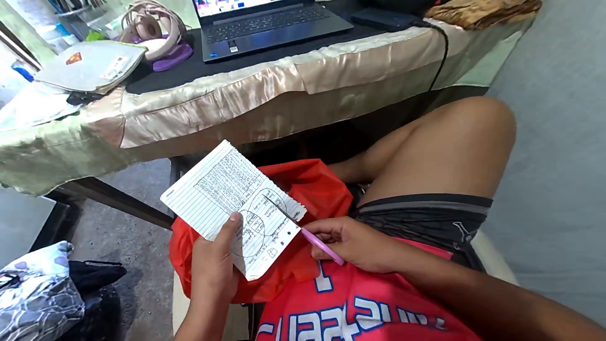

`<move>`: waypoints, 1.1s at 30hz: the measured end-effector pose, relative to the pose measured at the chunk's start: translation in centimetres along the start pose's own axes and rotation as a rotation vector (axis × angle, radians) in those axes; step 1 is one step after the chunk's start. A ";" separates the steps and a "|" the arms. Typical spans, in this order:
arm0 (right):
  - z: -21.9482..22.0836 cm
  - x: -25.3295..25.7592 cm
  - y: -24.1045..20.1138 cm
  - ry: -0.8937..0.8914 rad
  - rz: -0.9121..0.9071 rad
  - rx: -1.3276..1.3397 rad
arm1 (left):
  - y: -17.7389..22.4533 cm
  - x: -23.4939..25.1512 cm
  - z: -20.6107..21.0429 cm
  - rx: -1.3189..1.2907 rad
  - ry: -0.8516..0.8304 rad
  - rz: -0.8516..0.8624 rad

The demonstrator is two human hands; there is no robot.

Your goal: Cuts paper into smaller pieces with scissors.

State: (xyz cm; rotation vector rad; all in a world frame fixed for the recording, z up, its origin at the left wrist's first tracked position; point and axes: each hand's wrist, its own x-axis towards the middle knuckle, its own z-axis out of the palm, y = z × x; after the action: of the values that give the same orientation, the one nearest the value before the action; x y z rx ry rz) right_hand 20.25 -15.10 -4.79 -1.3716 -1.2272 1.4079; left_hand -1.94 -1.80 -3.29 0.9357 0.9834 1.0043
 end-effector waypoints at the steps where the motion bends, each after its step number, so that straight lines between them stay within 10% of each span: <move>1: 0.0 0.0 -0.1 -0.006 0.001 0.001 | -0.2 -0.1 0.0 0.005 0.015 0.023; 33: -0.4 -2.0 -0.9 0.047 0.117 -0.010 | -1.7 -1.7 1.5 0.080 -0.003 -0.049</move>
State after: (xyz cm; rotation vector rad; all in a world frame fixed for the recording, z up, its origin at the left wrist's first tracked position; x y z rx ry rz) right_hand 20.77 -16.82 -3.45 -1.4954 -1.1406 1.4425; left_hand -0.51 -4.10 -4.06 0.9742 1.0461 0.9279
